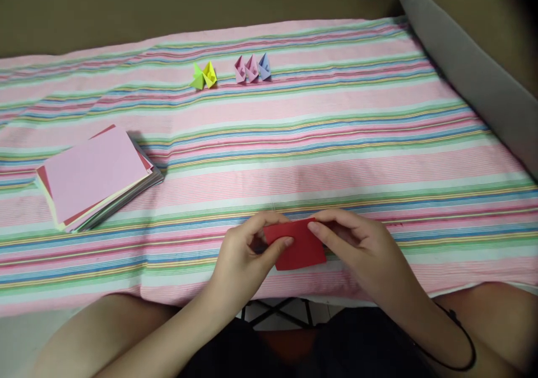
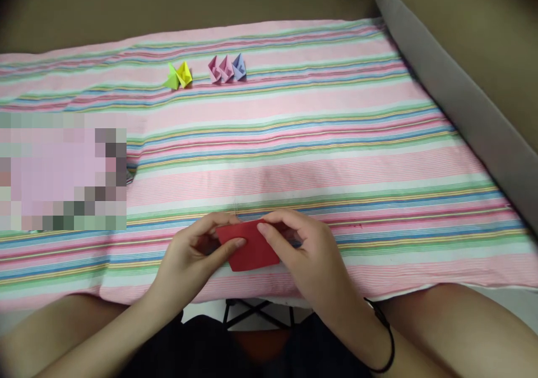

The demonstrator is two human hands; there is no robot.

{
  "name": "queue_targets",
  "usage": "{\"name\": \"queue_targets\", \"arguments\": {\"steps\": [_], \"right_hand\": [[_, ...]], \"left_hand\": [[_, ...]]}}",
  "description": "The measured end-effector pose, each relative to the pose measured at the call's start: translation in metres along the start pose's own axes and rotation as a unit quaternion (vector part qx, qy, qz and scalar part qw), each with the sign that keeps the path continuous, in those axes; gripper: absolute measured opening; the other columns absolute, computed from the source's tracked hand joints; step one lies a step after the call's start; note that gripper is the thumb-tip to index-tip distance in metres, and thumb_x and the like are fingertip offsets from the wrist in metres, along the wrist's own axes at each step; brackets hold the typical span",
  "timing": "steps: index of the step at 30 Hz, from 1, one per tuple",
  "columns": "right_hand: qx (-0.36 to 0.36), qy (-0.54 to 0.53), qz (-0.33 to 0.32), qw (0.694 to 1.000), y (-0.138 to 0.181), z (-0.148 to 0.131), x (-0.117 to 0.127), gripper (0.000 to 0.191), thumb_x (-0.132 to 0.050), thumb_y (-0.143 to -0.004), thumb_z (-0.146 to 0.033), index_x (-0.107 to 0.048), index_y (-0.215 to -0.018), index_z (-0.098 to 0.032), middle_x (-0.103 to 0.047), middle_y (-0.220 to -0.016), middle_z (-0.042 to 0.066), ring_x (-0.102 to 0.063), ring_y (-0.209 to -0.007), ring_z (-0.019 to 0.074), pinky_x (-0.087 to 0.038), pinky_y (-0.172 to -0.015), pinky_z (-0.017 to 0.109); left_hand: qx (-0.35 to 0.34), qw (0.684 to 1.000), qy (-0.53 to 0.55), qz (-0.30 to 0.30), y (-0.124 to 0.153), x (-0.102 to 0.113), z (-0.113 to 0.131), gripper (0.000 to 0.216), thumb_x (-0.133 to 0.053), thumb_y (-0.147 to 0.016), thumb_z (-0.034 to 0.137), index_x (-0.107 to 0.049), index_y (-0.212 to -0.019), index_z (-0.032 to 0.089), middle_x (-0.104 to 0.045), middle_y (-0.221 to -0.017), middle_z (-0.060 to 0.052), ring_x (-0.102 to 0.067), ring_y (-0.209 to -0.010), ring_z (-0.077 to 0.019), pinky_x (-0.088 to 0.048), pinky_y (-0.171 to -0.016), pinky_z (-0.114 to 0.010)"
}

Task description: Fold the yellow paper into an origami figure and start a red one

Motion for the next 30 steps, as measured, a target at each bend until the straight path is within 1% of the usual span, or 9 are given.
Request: {"name": "queue_targets", "arguments": {"steps": [3, 9, 14, 19, 23, 25, 27, 28, 30], "right_hand": [[-0.01, -0.011, 0.001, 1.0, 0.0, -0.001, 0.001, 0.011, -0.063, -0.082, -0.031, -0.069, -0.082, -0.022, -0.071, -0.079, 0.001, -0.066, -0.072, 0.0156, -0.054, -0.062, 0.025], [-0.018, -0.027, 0.004, 0.999, 0.001, -0.001, 0.002, 0.01, -0.065, -0.08, -0.031, -0.07, -0.078, -0.023, -0.071, -0.075, 0.0, -0.067, -0.07, 0.0154, -0.055, -0.06, 0.024], [-0.013, -0.027, 0.006, 1.0, 0.002, -0.001, 0.003, 0.011, -0.065, -0.081, -0.032, -0.07, -0.078, -0.023, -0.072, -0.076, 0.001, -0.067, -0.07, 0.0163, -0.056, -0.061, 0.026], [-0.035, -0.045, 0.006, 0.998, 0.001, 0.002, 0.002, 0.013, -0.067, -0.079, -0.034, -0.07, -0.077, -0.021, -0.072, -0.074, 0.001, -0.068, -0.069, 0.0163, -0.057, -0.059, 0.025], [-0.034, -0.063, -0.047, 0.996, 0.001, 0.003, -0.009, 0.017, -0.071, -0.075, -0.029, -0.066, -0.089, -0.021, -0.073, -0.086, 0.003, -0.07, -0.079, 0.0174, -0.059, -0.069, 0.029], [-0.003, -0.041, -0.055, 0.998, 0.001, -0.003, -0.009, 0.017, -0.068, -0.077, -0.023, -0.063, -0.094, -0.021, -0.072, -0.089, 0.003, -0.069, -0.081, 0.0174, -0.059, -0.071, 0.03], [0.074, 0.028, 0.0, 0.997, 0.002, -0.016, 0.003, 0.011, -0.064, -0.08, -0.018, -0.063, -0.09, -0.022, -0.071, -0.086, 0.001, -0.068, -0.079, 0.0168, -0.057, -0.07, 0.031], [0.131, 0.075, 0.037, 0.988, 0.005, -0.027, 0.01, 0.01, -0.062, -0.082, -0.016, -0.063, -0.087, -0.023, -0.07, -0.084, 0.001, -0.067, -0.079, 0.0169, -0.056, -0.071, 0.032], [0.258, 0.167, 0.082, 0.948, 0.013, -0.047, 0.018, 0.016, -0.06, -0.082, -0.011, -0.065, -0.085, -0.025, -0.07, -0.086, 0.001, -0.065, -0.084, 0.0184, -0.054, -0.076, 0.035]], "left_hand": [[-0.004, 1.0, 0.022, 0.003, -0.001, -0.001, 0.002, 0.015, -0.069, -0.076, 0.02, -0.067, -0.09, 0.018, -0.069, -0.083, -0.002, -0.062, -0.068, -0.0118, -0.05, -0.057, -0.02], [0.014, 0.997, 0.078, 0.014, -0.001, 0.002, 0.006, 0.003, -0.07, -0.075, 0.018, -0.072, -0.077, 0.017, -0.071, -0.072, -0.001, -0.065, -0.064, -0.0122, -0.053, -0.056, -0.02], [0.042, 0.991, 0.125, -0.009, -0.001, -0.002, 0.004, 0.003, -0.07, -0.075, 0.018, -0.073, -0.076, 0.018, -0.071, -0.068, 0.0, -0.066, -0.064, -0.0116, -0.054, -0.058, -0.019], [0.05, 0.99, 0.132, 0.002, -0.003, 0.0, 0.0, 0.007, -0.074, -0.071, 0.02, -0.07, -0.075, 0.016, -0.068, -0.069, 0.0, -0.062, -0.06, -0.0099, -0.05, -0.053, -0.018], [0.05, 0.988, 0.146, 0.026, -0.003, 0.004, -0.002, 0.009, -0.069, -0.077, 0.024, -0.066, -0.079, 0.016, -0.066, -0.066, 0.001, -0.059, -0.056, -0.0082, -0.048, -0.051, -0.017], [0.021, 0.989, 0.136, 0.049, -0.003, 0.011, 0.004, 0.007, -0.068, -0.079, 0.023, -0.064, -0.081, 0.017, -0.066, -0.069, 0.001, -0.06, -0.058, -0.0082, -0.049, -0.053, -0.018], [-0.048, 0.993, 0.088, 0.063, -0.004, 0.019, 0.018, 0.005, -0.067, -0.08, 0.018, -0.062, -0.082, 0.018, -0.067, -0.076, 0.001, -0.063, -0.068, -0.0103, -0.052, -0.062, -0.021], [-0.099, 0.992, 0.048, 0.062, -0.004, 0.022, 0.029, 0.005, -0.066, -0.08, 0.015, -0.062, -0.081, 0.018, -0.068, -0.08, 0.0, -0.064, -0.075, -0.0121, -0.053, -0.068, -0.023], [-0.209, 0.975, -0.065, 0.046, -0.001, 0.025, 0.049, 0.009, -0.062, -0.081, 0.01, -0.062, -0.08, 0.019, -0.069, -0.087, -0.003, -0.064, -0.088, -0.0159, -0.052, -0.082, -0.03]]}}
Point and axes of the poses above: each hand's wrist, its own y-axis away from the middle knuckle, its own x-axis out of the back of the hand, z = x × y, the point moved 8 cm from there along -y, towards the middle knuckle
